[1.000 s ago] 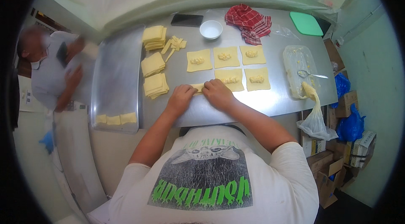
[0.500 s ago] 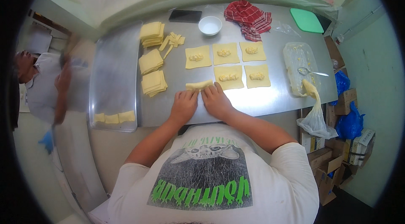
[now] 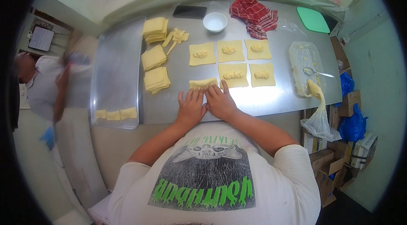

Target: The person pipes a yellow filling onto square pasta sheets laid out on a stainless steel table, then folds and seals each sheet into a rectangular packet. The finished packets are placed onto a metal tray. Another person stands nearby and observes.

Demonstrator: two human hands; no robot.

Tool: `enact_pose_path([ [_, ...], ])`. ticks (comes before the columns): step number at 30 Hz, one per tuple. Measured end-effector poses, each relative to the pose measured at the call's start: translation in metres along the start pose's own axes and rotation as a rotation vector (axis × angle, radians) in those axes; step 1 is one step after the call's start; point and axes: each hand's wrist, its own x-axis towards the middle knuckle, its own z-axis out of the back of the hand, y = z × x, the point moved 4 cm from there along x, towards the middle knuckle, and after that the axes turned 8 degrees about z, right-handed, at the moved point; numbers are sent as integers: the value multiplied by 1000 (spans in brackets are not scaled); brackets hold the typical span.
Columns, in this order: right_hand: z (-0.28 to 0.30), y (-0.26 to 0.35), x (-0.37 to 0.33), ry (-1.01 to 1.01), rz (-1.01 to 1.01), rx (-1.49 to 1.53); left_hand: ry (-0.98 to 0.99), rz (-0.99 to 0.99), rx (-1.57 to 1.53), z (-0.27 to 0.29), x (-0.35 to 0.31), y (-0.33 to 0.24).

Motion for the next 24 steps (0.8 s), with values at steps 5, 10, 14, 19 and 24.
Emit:
enact_pose_path([
  [5,9,-2,1,8,1,38,-20,14,-61,4,-2,-5],
  [10,2,-5,-3,-29,30,35,-23,-32,-109,-2,-2,-4],
  [14,16,-3,-12,-34,-94,85,69,23,-147,12,1,2],
  [19,4,1,4,55,-135,90,86,59,-126,-5,11,24],
  [24,0,-5,5,167,-95,103,164,67,-46,-17,11,24],
])
